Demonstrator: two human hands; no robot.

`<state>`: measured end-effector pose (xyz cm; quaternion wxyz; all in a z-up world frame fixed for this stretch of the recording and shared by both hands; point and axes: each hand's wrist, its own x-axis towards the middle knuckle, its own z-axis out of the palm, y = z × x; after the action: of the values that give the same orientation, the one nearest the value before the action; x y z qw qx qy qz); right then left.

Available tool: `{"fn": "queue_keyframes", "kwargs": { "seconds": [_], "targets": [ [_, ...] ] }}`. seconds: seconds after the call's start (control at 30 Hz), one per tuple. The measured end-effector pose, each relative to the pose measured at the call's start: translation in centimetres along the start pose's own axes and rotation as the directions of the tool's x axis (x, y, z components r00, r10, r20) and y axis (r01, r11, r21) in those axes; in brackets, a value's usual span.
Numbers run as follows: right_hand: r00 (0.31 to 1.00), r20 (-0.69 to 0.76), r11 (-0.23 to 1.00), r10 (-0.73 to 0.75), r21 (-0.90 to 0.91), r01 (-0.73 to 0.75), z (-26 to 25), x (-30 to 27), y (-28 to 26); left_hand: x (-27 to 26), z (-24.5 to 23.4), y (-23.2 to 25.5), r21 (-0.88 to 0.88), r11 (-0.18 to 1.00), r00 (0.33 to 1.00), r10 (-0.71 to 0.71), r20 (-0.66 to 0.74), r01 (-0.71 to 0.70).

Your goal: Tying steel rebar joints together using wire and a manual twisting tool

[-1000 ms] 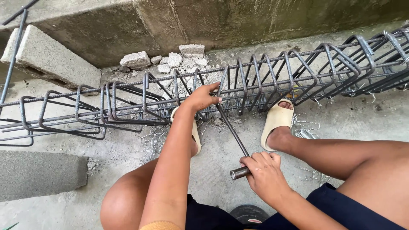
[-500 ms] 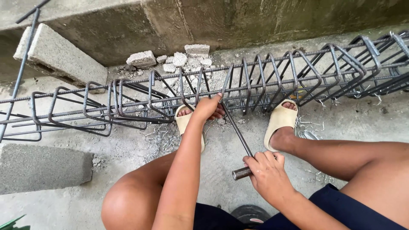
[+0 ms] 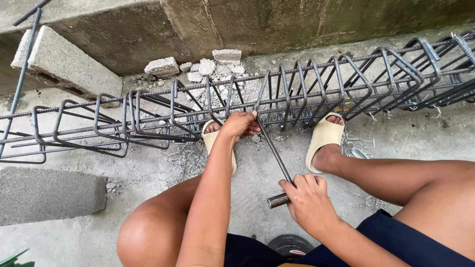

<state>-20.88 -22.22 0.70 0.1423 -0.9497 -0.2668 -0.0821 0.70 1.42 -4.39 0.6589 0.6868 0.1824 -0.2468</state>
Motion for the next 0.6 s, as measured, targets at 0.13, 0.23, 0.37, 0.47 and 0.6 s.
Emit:
{"fn": "queue_keyframes", "kwargs": {
  "seconds": [0.13,0.23,0.37,0.47,0.6],
  "targets": [
    [0.997,0.079,1.0,-0.024,0.006,0.024,0.9,-0.3,0.5,-0.5,0.5,0.3,-0.006,1.0,0.999,0.003,-0.036,-0.003],
    [0.957,0.29,1.0,-0.001,0.01,-0.002,1.5,-0.3,1.2,-1.0,0.8,0.8,0.061,0.998,0.998,-0.003,-0.058,0.006],
    [0.952,0.306,0.99,0.01,0.128,-0.051,0.2,-0.2,0.0,-1.6,1.2,1.8,0.131,0.991,0.999,0.032,-0.026,-0.028],
    [0.965,0.258,0.973,0.05,0.207,-0.105,-0.4,-0.2,-0.7,-2.3,1.4,3.0,0.256,0.967,0.998,0.011,-0.055,0.003],
    [0.981,0.183,0.967,0.062,0.232,-0.104,-0.5,-0.4,-0.4,-5.0,1.8,8.7,0.801,0.589,0.989,0.019,-0.145,0.106]
  ]
}}
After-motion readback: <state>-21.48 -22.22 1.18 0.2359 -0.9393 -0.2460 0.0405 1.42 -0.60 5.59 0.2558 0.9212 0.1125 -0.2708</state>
